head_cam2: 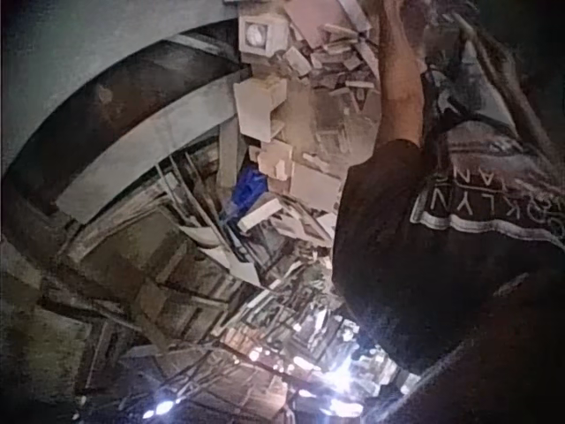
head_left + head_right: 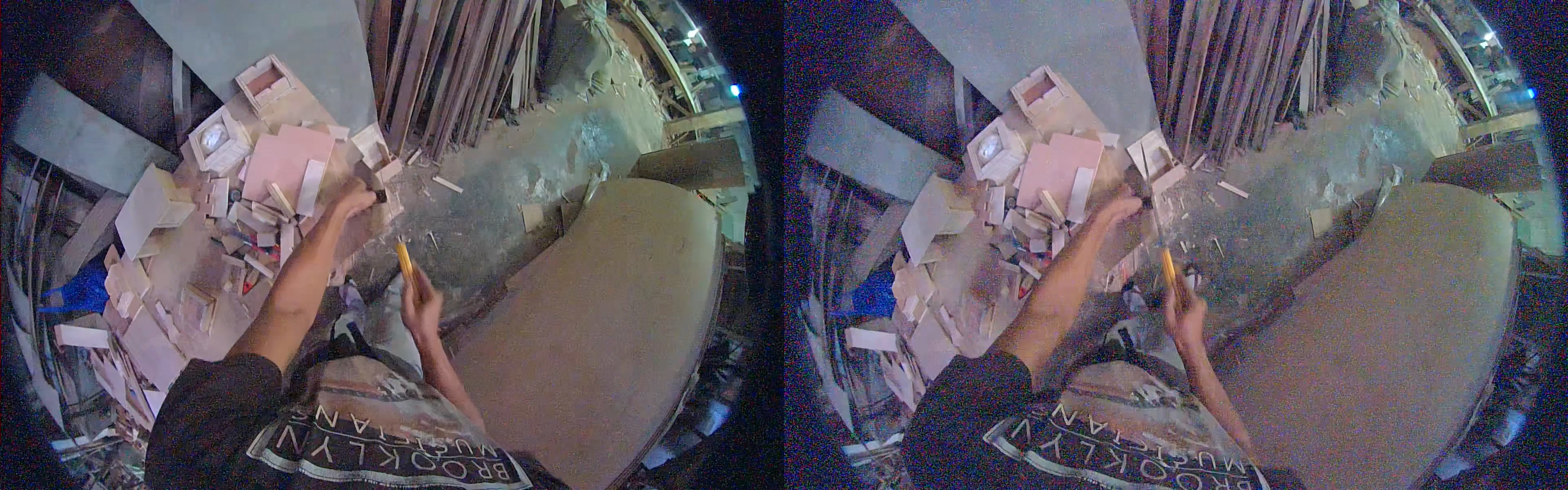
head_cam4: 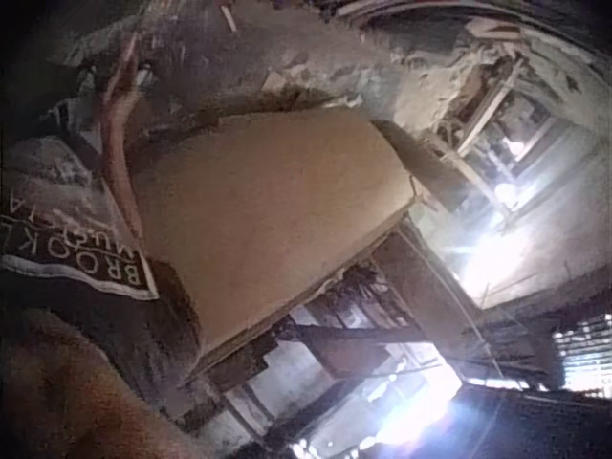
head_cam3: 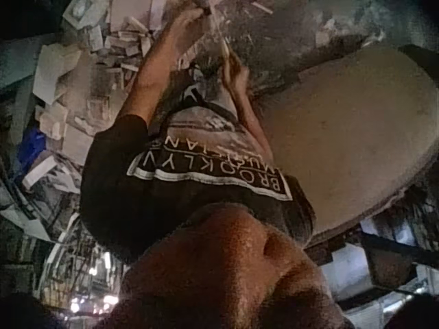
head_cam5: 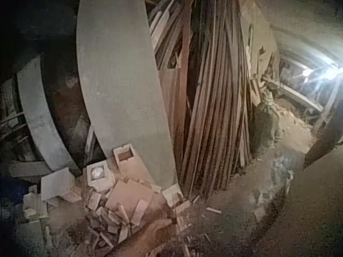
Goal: Assembling and sawing small wooden frames or boxes in a workshop.
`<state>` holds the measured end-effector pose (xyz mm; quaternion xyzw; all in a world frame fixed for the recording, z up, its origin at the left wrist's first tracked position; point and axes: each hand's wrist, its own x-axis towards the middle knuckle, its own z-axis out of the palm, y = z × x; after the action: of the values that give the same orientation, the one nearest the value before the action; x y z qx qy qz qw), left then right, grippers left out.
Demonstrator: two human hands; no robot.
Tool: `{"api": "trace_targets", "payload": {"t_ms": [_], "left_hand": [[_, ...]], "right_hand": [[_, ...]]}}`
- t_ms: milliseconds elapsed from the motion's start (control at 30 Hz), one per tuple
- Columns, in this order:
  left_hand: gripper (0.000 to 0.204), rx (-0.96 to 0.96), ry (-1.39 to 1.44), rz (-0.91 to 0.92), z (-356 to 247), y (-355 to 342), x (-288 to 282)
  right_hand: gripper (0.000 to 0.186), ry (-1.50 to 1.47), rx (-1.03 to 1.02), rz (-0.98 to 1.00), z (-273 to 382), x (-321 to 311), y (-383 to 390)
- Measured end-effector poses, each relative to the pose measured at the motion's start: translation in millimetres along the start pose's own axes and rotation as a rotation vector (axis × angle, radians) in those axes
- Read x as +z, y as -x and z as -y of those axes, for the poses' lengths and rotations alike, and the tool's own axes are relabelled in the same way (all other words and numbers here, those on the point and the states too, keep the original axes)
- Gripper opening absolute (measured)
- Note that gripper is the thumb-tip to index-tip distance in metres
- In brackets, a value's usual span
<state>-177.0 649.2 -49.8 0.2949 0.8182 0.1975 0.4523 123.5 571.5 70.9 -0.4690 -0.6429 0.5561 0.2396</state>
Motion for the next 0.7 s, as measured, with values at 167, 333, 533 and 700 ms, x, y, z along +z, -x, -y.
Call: {"api": "trace_targets", "payload": {"t_ms": [167,333,533,700], "left_hand": [[0.033,0.06,-0.004,-0.133,-4,9,-3],[0.031,0.016,-0.076,-0.068,-5,2,-4],[0.025,0.169,0.172,-0.13,10,-9,5],[0.027,0.238,0.128,-0.291,7,0,6]], "right_hand": [[0.035,0.143,-0.136,-0.009,15,-3,14],[0.036,0.119,-0.138,0.017,14,7,-17],[0.036,0.169,-0.023,0.055,-14,-6,16],[0.038,0.253,-0.07,0.065,-10,-3,0]]}}
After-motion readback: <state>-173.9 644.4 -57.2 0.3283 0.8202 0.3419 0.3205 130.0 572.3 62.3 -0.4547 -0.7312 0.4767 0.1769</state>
